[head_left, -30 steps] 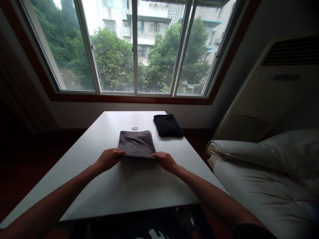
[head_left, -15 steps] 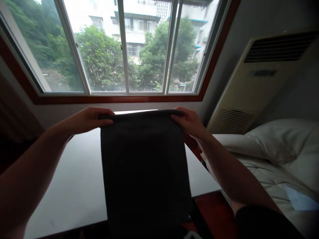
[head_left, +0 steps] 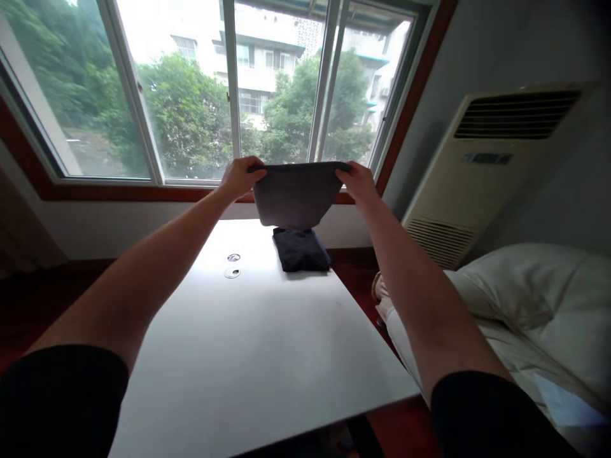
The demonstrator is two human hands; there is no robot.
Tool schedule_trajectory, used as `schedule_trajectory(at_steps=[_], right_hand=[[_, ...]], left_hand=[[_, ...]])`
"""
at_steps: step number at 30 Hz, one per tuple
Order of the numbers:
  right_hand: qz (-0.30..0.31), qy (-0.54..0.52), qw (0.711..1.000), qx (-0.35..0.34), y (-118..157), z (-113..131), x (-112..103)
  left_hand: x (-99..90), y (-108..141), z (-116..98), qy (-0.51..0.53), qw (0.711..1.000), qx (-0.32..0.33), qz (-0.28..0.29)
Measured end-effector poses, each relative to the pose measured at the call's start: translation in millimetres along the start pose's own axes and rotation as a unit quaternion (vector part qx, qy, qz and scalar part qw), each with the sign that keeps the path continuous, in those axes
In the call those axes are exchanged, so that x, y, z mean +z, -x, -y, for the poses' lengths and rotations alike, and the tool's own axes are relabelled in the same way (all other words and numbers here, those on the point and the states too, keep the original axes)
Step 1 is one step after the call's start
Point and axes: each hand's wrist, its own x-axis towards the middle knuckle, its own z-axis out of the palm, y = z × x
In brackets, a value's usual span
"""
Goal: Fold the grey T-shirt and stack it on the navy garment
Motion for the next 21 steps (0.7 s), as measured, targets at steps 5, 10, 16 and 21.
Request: schedule_trajectory(at_steps=[5, 10, 16, 21], right_hand=[[-0.032, 0.213, 0.973, 0.086, 55.3, -70.7, 26.4], [0.299, 0.288, 0.890, 0.186, 141.7, -128.5, 57.0], [0.315, 0.278, 0.893, 0.159, 171.5, -143.3, 99.1], [0.186, 0.288, 0.927, 0.154, 202.3, -128.4, 164.7]], left_hand=[[106.1, 52.4, 31.3, -0.050, 0.997, -0.009, 0.065], [190.6, 173.3, 46.1, -0.057, 0.955, -0.037, 0.287], [210.6, 264.7, 80.0, -0.080, 0.948, 0.012, 0.309], [168.4, 307.0, 128.7, -0.156, 0.938, -0.036, 0.309]])
